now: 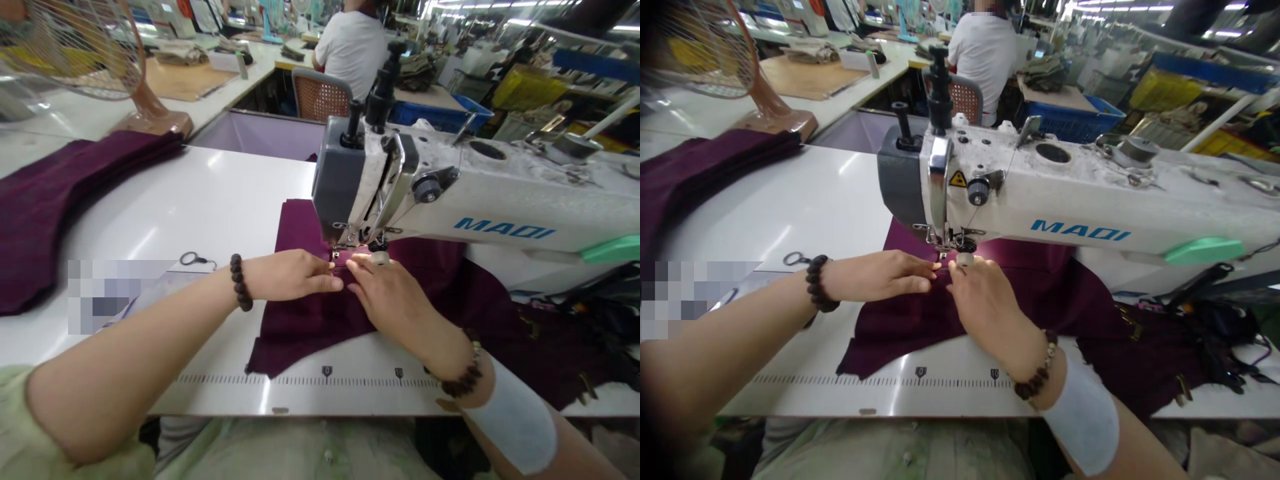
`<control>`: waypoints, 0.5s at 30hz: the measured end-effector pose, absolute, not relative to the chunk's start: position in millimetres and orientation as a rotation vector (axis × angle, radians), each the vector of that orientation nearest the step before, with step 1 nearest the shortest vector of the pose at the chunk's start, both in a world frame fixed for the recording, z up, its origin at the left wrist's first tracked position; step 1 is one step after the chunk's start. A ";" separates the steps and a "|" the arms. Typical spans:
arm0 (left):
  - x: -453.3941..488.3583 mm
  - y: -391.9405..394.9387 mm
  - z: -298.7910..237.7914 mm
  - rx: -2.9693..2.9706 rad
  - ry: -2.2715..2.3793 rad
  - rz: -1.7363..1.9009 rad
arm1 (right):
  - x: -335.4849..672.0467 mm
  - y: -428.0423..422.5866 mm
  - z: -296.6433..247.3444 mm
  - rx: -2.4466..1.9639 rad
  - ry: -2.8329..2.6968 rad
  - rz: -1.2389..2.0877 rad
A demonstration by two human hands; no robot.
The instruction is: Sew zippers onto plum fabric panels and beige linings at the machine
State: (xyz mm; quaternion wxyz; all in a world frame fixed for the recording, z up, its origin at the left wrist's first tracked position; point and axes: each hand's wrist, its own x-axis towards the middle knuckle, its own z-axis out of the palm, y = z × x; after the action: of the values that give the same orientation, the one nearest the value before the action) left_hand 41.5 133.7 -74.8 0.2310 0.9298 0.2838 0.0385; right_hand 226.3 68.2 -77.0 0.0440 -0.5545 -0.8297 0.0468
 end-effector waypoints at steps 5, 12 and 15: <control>47.0 125.2 -100.6 2.719 0.973 0.221 | 222.7 64.8 -118.5 -1.625 -2.493 0.168; 50.7 109.0 -127.3 2.939 1.060 0.222 | 230.7 61.3 -129.3 -1.595 -2.420 0.216; 49.7 110.7 -128.8 2.953 1.043 0.178 | 232.7 62.5 -131.5 -1.558 -2.421 0.250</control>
State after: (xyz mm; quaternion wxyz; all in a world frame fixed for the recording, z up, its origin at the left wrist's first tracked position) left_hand 49.7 110.7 -128.8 0.0025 0.9414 0.3325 0.0568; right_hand 232.7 62.5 -131.5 0.1254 -0.5347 -0.8312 0.0860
